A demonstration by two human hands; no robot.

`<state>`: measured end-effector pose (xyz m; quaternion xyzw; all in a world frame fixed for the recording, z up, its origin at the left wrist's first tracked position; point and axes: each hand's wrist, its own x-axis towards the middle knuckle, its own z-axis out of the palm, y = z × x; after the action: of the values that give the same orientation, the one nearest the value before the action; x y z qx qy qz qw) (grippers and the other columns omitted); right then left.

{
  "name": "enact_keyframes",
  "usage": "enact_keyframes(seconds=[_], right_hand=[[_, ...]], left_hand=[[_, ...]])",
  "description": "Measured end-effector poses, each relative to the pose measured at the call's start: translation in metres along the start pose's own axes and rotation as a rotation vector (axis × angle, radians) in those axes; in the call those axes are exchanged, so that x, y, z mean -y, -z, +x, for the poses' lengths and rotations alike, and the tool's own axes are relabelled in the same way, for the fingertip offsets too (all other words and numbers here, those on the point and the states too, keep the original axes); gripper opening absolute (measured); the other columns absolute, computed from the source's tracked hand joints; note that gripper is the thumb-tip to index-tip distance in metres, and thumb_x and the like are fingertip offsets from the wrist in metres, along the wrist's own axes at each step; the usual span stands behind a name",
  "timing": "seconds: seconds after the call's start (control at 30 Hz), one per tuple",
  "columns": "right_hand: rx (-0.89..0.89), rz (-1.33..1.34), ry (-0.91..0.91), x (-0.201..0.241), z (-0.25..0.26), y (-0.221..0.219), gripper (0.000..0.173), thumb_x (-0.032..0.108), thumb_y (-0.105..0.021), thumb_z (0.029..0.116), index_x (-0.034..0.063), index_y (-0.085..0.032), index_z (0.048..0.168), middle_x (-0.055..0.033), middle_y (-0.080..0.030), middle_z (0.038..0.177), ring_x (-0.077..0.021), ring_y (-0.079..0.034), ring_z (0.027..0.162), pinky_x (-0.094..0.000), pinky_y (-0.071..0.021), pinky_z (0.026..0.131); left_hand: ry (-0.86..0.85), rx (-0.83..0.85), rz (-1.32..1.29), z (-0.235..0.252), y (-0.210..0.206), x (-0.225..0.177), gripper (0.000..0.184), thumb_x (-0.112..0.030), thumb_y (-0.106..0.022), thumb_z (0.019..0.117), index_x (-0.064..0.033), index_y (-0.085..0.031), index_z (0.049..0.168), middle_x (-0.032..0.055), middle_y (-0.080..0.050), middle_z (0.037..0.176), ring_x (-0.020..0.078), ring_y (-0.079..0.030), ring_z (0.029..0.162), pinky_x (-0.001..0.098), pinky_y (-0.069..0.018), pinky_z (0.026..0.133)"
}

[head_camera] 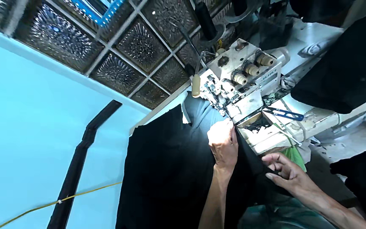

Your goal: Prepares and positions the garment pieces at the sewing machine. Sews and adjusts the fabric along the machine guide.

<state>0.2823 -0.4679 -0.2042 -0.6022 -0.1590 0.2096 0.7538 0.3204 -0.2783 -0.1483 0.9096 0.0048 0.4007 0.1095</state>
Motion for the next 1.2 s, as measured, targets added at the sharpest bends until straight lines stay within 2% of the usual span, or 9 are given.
enact_keyframes(seconds=[0.27,0.53,0.63,0.77,0.83,0.93,1.03,1.2], right_hand=[[-0.102,-0.278,0.016,0.016,0.047,-0.011,0.038,0.005,-0.068,0.0874,0.0029,-0.057,0.124,0.0030,-0.066,0.085,-0.0003,-0.060,0.072,-0.0185,-0.0502,0.068],[-0.144,-0.335,0.089,0.026,0.095,-0.021,0.029,0.009,-0.068,0.0938,0.0035,-0.058,0.121,-0.0028,-0.070,0.090,-0.0067,-0.064,0.081,-0.0282,-0.0514,0.077],[-0.193,-0.318,0.136,0.029,0.109,-0.030,0.029,0.007,-0.069,0.0934,0.0019,-0.058,0.120,-0.0046,-0.070,0.087,-0.0090,-0.065,0.080,-0.0306,-0.0529,0.077],[-0.253,-0.313,0.144,0.035,0.122,-0.039,0.032,0.005,-0.072,0.0930,-0.0002,-0.058,0.121,-0.0115,-0.071,0.093,-0.0180,-0.069,0.083,-0.0395,-0.0555,0.079],[-0.273,-0.319,0.142,0.035,0.123,-0.042,0.033,0.006,-0.072,0.0928,0.0003,-0.057,0.122,-0.0117,-0.072,0.094,-0.0186,-0.069,0.082,-0.0395,-0.0559,0.079],[-0.281,-0.313,0.156,0.031,0.120,-0.042,0.029,0.006,-0.071,0.0928,0.0011,-0.058,0.119,-0.0073,-0.069,0.086,-0.0134,-0.067,0.078,-0.0347,-0.0546,0.076],[-0.253,-0.328,0.144,0.033,0.115,-0.039,0.028,0.006,-0.069,0.0951,0.0016,-0.059,0.121,-0.0088,-0.072,0.092,-0.0159,-0.069,0.085,-0.0382,-0.0543,0.080],[-0.222,-0.413,0.147,0.037,0.104,-0.037,0.026,0.008,-0.061,0.0999,0.0050,-0.057,0.125,-0.0063,-0.072,0.089,-0.0161,-0.068,0.082,-0.0393,-0.0532,0.077]], left_hand=[[0.003,-0.014,0.033,0.001,-0.001,-0.002,0.009,-0.001,-0.072,0.0854,-0.0020,-0.081,0.089,0.0132,-0.078,0.100,0.0260,-0.074,0.099,0.0345,-0.0558,0.090],[0.007,-0.001,0.044,0.002,-0.002,-0.004,0.011,0.000,-0.070,0.0869,-0.0023,-0.081,0.090,0.0134,-0.078,0.102,0.0266,-0.073,0.100,0.0348,-0.0552,0.092],[0.001,0.008,0.059,0.005,-0.004,-0.004,0.012,0.000,-0.066,0.0889,-0.0010,-0.079,0.090,0.0137,-0.076,0.101,0.0282,-0.071,0.102,0.0368,-0.0544,0.092],[-0.002,0.003,0.121,0.004,-0.007,-0.001,0.014,0.000,-0.064,0.0913,0.0002,-0.077,0.094,0.0155,-0.073,0.100,0.0318,-0.067,0.101,0.0396,-0.0529,0.089],[0.003,-0.019,0.110,0.000,-0.007,0.001,0.015,0.000,-0.064,0.0915,0.0013,-0.077,0.098,0.0164,-0.073,0.101,0.0308,-0.069,0.100,0.0378,-0.0542,0.090],[-0.030,-0.036,0.031,-0.012,-0.005,0.004,0.018,-0.002,-0.063,0.0911,0.0017,-0.078,0.102,0.0193,-0.074,0.102,0.0318,-0.070,0.103,0.0361,-0.0544,0.095],[-0.080,-0.031,0.038,-0.017,-0.004,0.008,0.019,-0.002,-0.064,0.0905,-0.0007,-0.080,0.100,0.0206,-0.075,0.105,0.0337,-0.071,0.106,0.0361,-0.0546,0.097],[-0.025,0.027,0.018,-0.008,-0.001,0.006,0.021,0.000,-0.062,0.0917,0.0003,-0.078,0.106,0.0179,-0.073,0.106,0.0293,-0.068,0.105,0.0342,-0.0535,0.095]])
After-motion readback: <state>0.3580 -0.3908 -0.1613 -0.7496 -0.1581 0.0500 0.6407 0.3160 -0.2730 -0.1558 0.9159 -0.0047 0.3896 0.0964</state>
